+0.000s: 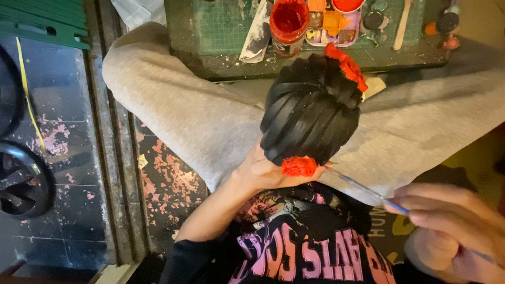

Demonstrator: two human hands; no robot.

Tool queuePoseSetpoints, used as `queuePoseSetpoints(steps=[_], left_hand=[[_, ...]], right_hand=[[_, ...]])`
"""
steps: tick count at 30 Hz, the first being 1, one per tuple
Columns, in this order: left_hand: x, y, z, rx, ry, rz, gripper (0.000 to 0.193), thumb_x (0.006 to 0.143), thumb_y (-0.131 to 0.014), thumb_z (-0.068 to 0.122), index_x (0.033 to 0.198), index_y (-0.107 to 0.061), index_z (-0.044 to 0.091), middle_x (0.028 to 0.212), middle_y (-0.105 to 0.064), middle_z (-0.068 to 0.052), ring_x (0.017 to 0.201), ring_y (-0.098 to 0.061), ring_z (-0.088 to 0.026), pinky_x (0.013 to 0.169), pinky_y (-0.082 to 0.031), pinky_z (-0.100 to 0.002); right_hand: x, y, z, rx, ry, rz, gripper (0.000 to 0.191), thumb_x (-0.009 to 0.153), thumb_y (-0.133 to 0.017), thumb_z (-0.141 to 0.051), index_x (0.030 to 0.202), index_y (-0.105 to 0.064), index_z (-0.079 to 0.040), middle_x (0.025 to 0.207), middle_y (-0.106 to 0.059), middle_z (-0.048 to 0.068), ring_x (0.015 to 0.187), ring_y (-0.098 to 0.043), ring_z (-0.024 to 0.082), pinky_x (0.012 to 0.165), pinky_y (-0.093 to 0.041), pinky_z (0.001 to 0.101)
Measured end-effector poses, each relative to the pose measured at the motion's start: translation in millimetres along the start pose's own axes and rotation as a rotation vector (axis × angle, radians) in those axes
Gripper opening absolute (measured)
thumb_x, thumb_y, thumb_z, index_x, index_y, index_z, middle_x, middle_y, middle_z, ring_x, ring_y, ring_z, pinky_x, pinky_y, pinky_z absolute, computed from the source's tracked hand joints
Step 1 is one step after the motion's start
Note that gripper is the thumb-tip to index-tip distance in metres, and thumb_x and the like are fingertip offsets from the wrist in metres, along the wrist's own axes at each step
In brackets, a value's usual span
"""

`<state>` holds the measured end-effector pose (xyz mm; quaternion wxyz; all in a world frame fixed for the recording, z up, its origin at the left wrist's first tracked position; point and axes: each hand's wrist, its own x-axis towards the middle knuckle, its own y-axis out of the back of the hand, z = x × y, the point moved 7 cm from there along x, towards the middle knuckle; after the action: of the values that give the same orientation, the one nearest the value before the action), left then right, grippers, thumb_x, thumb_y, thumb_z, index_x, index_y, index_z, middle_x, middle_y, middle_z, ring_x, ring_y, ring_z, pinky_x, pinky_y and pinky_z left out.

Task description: The person sits cross-legged on the floor holding a black-haired figurine bust decorated with red roses on their lap and paints its details with a small brush. They rotate the figurine to reach different sides, then set it on the table, wipe the brush with a tissue, and dip the brush into a red paint cup.

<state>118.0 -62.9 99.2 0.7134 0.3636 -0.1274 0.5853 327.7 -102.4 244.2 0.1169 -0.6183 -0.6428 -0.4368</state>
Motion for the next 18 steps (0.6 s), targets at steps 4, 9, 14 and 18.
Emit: queuePoseSetpoints(steps=[4, 9, 14, 18], left_hand=[[-17.1, -19.6, -7.2, -0.112, 0.112, -0.180, 0.059, 0.082, -0.093, 0.029, 0.130, -0.065, 0.011, 0.125, -0.069, -0.005, 0.117, -0.069, -0.023, 0.107, -0.054, -0.037], [-37.0, -23.5, -19.9, -0.150, 0.176, 0.060, 0.095, 0.080, -0.094, 0.035, 0.140, -0.028, 0.001, 0.133, -0.054, -0.012, 0.120, -0.058, -0.023, 0.107, -0.042, -0.032], [-48.3, -55.9, -38.6, -0.369, 0.380, 0.090, 0.098, 0.077, -0.095, 0.025, 0.146, -0.029, 0.003, 0.138, -0.032, -0.011, 0.132, -0.048, -0.022, 0.112, -0.046, -0.033], [-45.8, -71.2, -47.1, -0.603, 0.403, 0.036, 0.098, 0.085, -0.090, 0.022, 0.151, -0.019, 0.005, 0.148, -0.033, -0.007, 0.138, -0.044, -0.017, 0.120, -0.039, -0.033]], right_hand=[[-29.7, 20.1, 23.6, 0.125, 0.048, -0.081, 0.032, 0.107, -0.053, -0.021, 0.093, -0.054, 0.008, 0.089, -0.066, 0.021, 0.081, -0.074, 0.034, 0.063, -0.064, 0.0417], [-104.2, 34.5, 91.3, 0.347, -0.117, 0.532, 0.031, 0.107, -0.052, -0.042, 0.112, -0.054, -0.011, 0.104, -0.069, 0.018, 0.097, -0.069, 0.031, 0.072, -0.064, 0.0434], [-122.8, -59.7, 121.9, 0.245, -0.169, 0.710, 0.032, 0.112, -0.047, -0.040, 0.124, -0.044, -0.011, 0.122, -0.062, 0.025, 0.108, -0.060, 0.038, 0.100, -0.048, 0.0539], [-122.7, -90.5, 116.3, 0.253, -0.013, 0.989, 0.026, 0.111, -0.043, -0.036, 0.118, -0.046, -0.011, 0.121, -0.058, 0.026, 0.113, -0.056, 0.041, 0.099, -0.046, 0.0581]])
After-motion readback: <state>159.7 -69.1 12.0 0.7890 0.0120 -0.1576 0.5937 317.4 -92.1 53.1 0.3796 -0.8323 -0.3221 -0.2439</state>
